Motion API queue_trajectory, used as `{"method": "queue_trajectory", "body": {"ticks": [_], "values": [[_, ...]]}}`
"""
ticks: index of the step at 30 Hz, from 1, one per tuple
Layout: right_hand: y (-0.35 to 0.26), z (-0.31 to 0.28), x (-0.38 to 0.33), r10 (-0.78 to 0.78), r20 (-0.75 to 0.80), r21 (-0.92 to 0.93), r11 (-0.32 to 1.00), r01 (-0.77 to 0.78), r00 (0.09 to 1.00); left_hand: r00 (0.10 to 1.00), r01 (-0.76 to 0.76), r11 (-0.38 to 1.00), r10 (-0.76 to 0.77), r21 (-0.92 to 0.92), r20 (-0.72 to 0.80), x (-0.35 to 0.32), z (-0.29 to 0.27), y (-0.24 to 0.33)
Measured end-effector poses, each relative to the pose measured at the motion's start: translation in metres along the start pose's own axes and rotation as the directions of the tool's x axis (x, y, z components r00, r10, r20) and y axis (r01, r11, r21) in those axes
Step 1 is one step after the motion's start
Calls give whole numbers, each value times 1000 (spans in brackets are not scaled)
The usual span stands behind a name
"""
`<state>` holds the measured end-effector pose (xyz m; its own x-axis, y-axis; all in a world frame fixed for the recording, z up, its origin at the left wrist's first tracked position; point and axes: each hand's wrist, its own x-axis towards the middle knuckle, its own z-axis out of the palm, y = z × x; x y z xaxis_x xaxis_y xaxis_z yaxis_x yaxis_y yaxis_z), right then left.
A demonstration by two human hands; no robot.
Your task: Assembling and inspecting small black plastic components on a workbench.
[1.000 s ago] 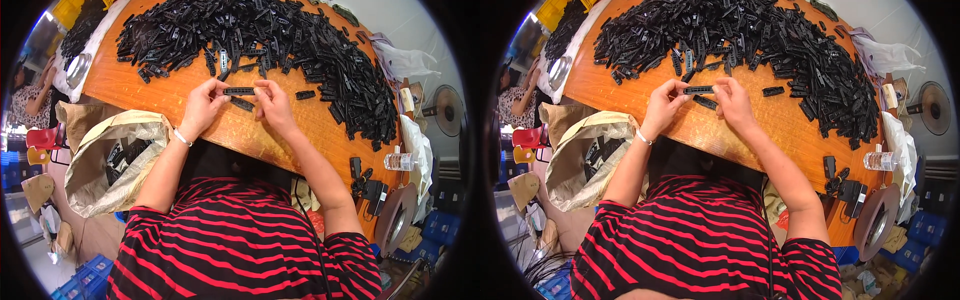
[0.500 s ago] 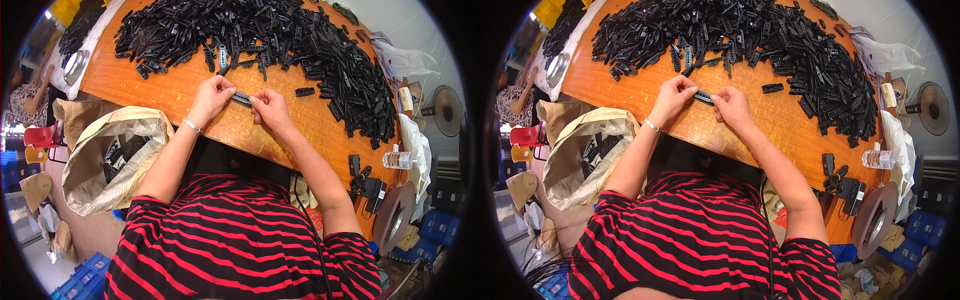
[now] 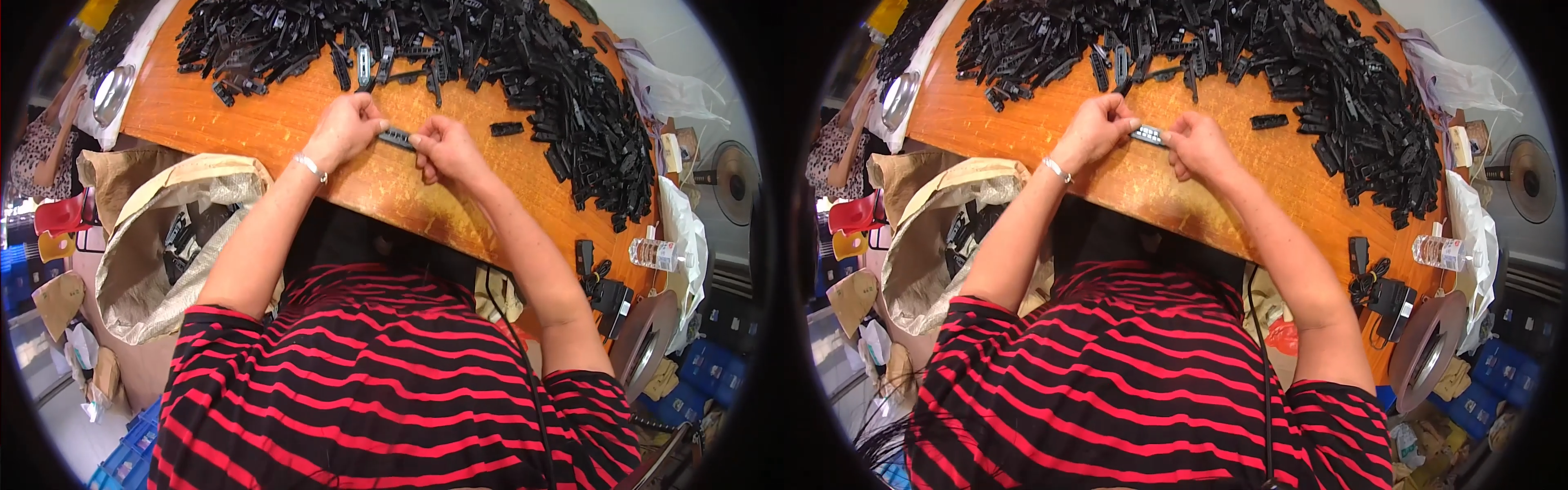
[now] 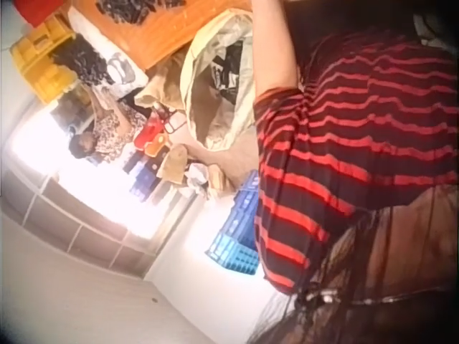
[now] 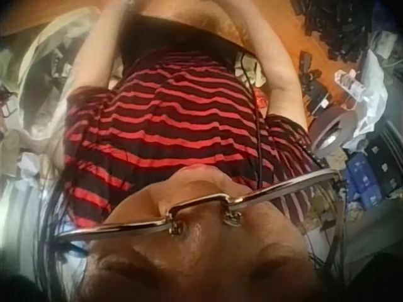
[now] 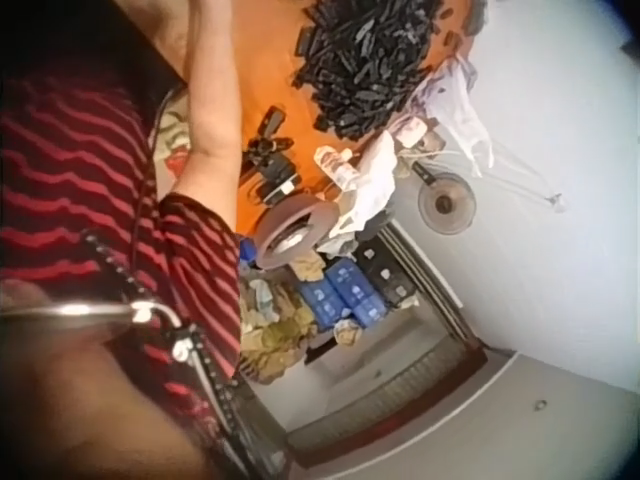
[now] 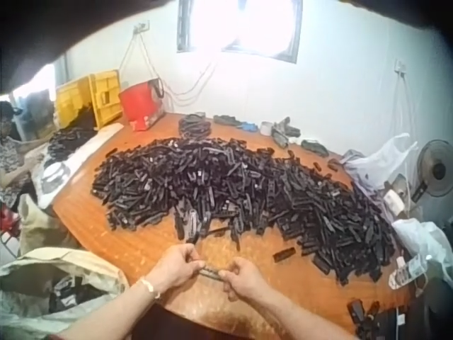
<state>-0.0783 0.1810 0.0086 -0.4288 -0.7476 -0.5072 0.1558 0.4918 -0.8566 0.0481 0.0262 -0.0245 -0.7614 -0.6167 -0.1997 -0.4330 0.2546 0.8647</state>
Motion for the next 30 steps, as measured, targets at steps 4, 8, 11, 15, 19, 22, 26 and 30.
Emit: {"method": "queue_trajectory", "body": {"ticks": [4,8,11,15,19,22,26,30], "values": [[-10,-1,0,40,12,-102,994,-39,999,997,59,997,-62,55,47,-2,-5,13],[-16,-1,6,75,-7,-124,989,-75,997,998,55,966,-54,251,-10,-5,-1,26],[-16,0,-1,60,-28,-137,989,-64,998,999,-11,957,23,290,-36,-11,2,21],[-11,1,-2,-26,-40,-243,970,16,999,984,-47,948,98,314,-147,-19,12,22],[-7,4,-10,-80,-1,-181,980,79,997,962,-158,953,208,258,-178,-23,10,2],[20,-2,-12,-220,65,-77,971,225,973,990,-75,996,81,55,-112,-58,-1,12],[23,-42,-29,-295,-13,-289,916,279,955,954,-198,958,236,205,-182,-127,-64,17],[32,-105,-22,-751,-170,-896,387,217,639,914,26,954,99,299,-394,-203,-158,16]]}}
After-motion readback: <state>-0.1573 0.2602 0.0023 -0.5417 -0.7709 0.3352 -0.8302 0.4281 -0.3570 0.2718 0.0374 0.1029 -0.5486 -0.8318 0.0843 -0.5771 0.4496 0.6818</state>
